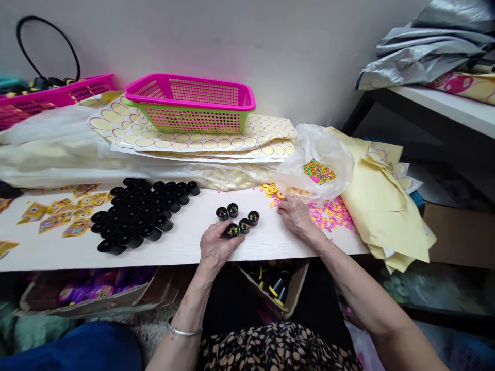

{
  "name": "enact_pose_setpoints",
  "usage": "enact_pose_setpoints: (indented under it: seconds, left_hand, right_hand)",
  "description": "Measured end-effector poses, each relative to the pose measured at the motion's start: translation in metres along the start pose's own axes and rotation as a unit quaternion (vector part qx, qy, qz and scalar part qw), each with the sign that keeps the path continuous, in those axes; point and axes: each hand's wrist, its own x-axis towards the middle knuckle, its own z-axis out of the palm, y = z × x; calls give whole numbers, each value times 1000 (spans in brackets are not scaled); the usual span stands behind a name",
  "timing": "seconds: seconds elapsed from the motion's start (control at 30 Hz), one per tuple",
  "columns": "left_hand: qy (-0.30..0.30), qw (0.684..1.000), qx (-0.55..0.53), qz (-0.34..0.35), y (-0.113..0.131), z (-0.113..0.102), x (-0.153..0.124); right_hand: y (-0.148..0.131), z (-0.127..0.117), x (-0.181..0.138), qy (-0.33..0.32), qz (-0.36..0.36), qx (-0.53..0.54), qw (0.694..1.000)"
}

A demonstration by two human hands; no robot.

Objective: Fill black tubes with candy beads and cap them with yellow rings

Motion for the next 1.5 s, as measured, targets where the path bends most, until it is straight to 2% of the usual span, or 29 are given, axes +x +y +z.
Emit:
enact_pose_setpoints:
  seconds: [0.13, 0.23, 0.33, 0.4, 0.5, 0.6, 0.9, 1.03, 1.17, 1.33, 1.5]
  left_hand:
    - [1, 999, -23, -37, 1, 0, -3]
    - [-10, 999, -30, -23, 0, 0, -5]
    - [-17, 1000, -22, -7, 0, -1, -5]
    - [-22, 1000, -16, -5, 1, -2, -5]
    - [-29, 1000, -12, -4, 2, -4, -3]
    - [-35, 999, -17, 1, 4, -3, -5]
    - [-52, 998, 7, 20, 33, 13, -31]
    - [-52, 998, 35, 19, 43, 22, -35]
    - [-44, 998, 50, 23, 43, 26, -37]
    - [-45, 997, 47, 30, 41, 25, -37]
    - [-46, 997, 51, 33, 41, 25, -37]
  right_hand:
    - [-14, -1, -8, -12, -17, -26, 999]
    - [-29, -2, -22, -62, -50, 64, 995]
    - [-44, -1, -37, -134, -41, 169, 976]
    - [-51, 1, -44, -143, -30, 169, 975]
    - [-55, 4, -46, -117, -21, 103, 988]
    - [-53, 4, -44, -103, 9, 88, 991]
    - [-27, 8, -32, -64, 124, 201, 970]
    - [-19, 11, -26, -59, 122, 194, 972]
    - [-15, 10, -26, -48, 116, 171, 977]
    - [-13, 10, -34, -29, 90, 212, 973]
    - [-22, 11, -41, -4, 56, 124, 991]
